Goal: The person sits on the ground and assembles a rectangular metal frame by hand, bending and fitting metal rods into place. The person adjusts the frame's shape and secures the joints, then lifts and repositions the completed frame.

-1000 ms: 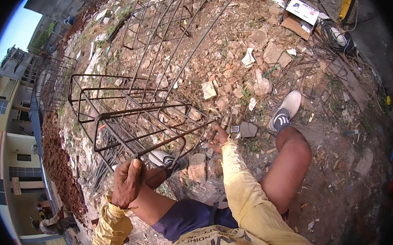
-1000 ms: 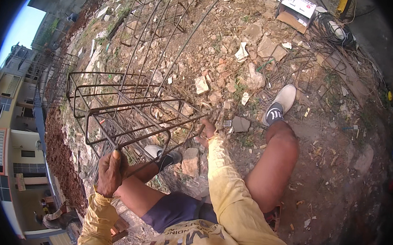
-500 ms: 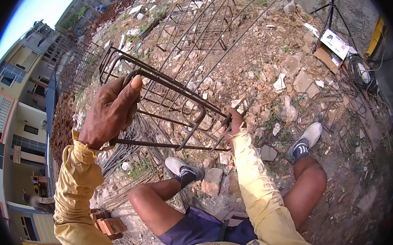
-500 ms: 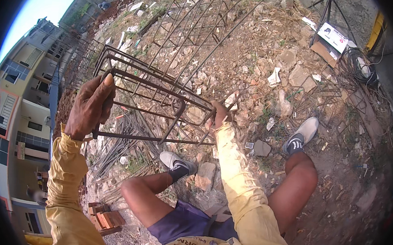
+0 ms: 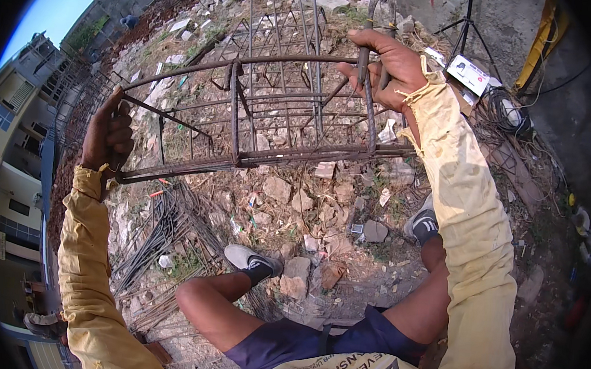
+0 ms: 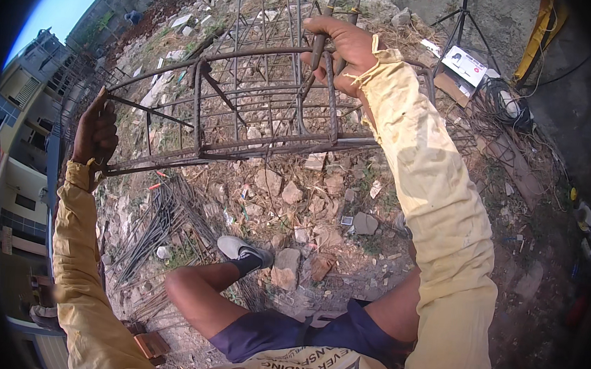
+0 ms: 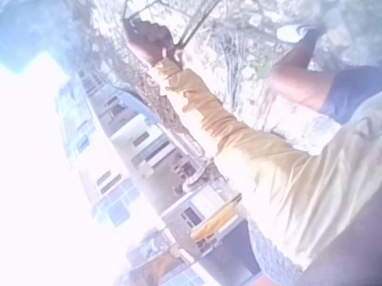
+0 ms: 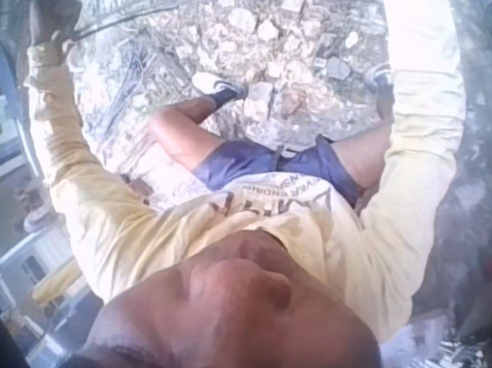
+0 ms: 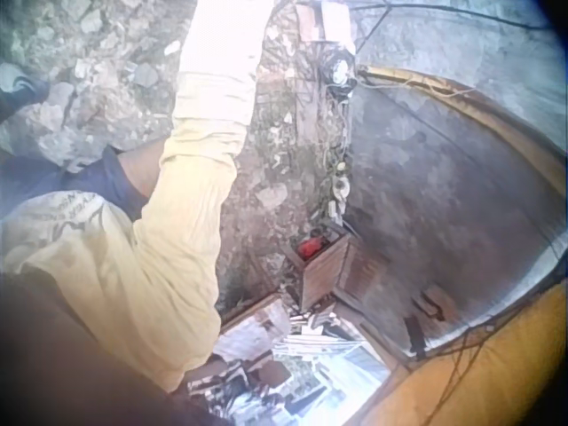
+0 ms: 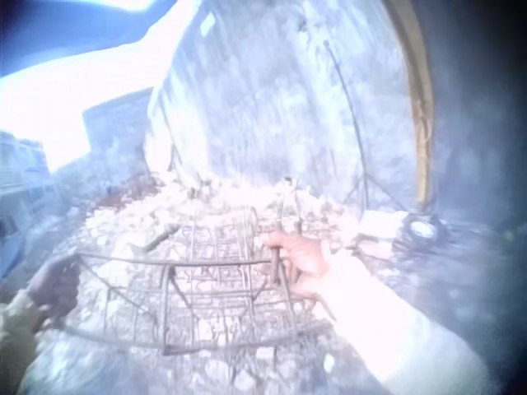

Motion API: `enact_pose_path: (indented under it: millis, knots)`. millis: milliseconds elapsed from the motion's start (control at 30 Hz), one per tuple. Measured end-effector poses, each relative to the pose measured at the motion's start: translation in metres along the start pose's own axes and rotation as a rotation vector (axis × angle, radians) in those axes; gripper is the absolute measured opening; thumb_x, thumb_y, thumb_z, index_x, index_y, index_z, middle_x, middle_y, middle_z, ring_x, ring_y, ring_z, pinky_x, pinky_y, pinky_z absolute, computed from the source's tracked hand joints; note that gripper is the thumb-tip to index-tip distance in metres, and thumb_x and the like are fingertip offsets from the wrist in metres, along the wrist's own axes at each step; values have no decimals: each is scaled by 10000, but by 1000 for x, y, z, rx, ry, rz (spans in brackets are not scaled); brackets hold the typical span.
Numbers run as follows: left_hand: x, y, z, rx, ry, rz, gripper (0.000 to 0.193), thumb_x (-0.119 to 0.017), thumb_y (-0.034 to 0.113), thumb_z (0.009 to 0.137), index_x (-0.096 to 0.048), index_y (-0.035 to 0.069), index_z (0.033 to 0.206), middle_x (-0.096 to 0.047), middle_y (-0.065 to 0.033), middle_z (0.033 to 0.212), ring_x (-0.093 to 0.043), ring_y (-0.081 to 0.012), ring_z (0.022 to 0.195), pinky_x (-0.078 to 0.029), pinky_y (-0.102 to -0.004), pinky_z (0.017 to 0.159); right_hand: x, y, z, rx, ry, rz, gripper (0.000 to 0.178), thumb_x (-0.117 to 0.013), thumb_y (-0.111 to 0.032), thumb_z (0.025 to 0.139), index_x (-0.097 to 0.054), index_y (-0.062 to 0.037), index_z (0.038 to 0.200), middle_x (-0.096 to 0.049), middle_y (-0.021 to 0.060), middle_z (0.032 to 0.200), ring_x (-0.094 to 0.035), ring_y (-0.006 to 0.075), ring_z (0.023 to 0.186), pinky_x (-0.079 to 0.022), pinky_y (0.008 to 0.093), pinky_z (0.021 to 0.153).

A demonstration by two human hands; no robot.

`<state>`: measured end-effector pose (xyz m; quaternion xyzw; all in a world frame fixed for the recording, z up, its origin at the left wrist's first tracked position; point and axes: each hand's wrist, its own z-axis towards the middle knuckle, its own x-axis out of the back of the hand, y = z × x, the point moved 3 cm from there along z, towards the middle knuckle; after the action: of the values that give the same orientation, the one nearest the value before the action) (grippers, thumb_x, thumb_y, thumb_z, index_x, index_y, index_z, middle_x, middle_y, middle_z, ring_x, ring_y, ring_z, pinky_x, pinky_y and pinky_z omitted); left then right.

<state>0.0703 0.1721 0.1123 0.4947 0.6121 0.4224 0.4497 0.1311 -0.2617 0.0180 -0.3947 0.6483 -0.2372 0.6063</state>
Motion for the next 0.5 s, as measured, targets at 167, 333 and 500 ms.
enact_pose_path:
  millis: [167,333,500]
  knots:
    - [99,-104,14,229,5,-226,308,-559,416,932,-523,181,735,-272,118,473,-213,-27,331,-151,-213,313,-30,49,33,-170,-103,-46,367,-730,-167,801,-524,-36,1074,-575,118,744,-674,235,718,-529,305,444]
    - [123,-124,9,277,107,-216,293,-593,379,914,-484,180,730,-254,128,482,-226,-7,354,-181,-183,322,-73,62,27,-102,-67,-83,292,-731,-177,804,-565,-61,1014,-604,108,783,-671,232,732,-544,314,504]
    - [128,-126,14,222,241,-7,287,-622,375,890,-478,174,746,-267,112,495,-249,-23,373,-203,-197,337,-78,77,57,-68,-47,-182,364,-730,-231,804,-536,-83,1074,-600,115,802,-669,237,771,-560,337,580]
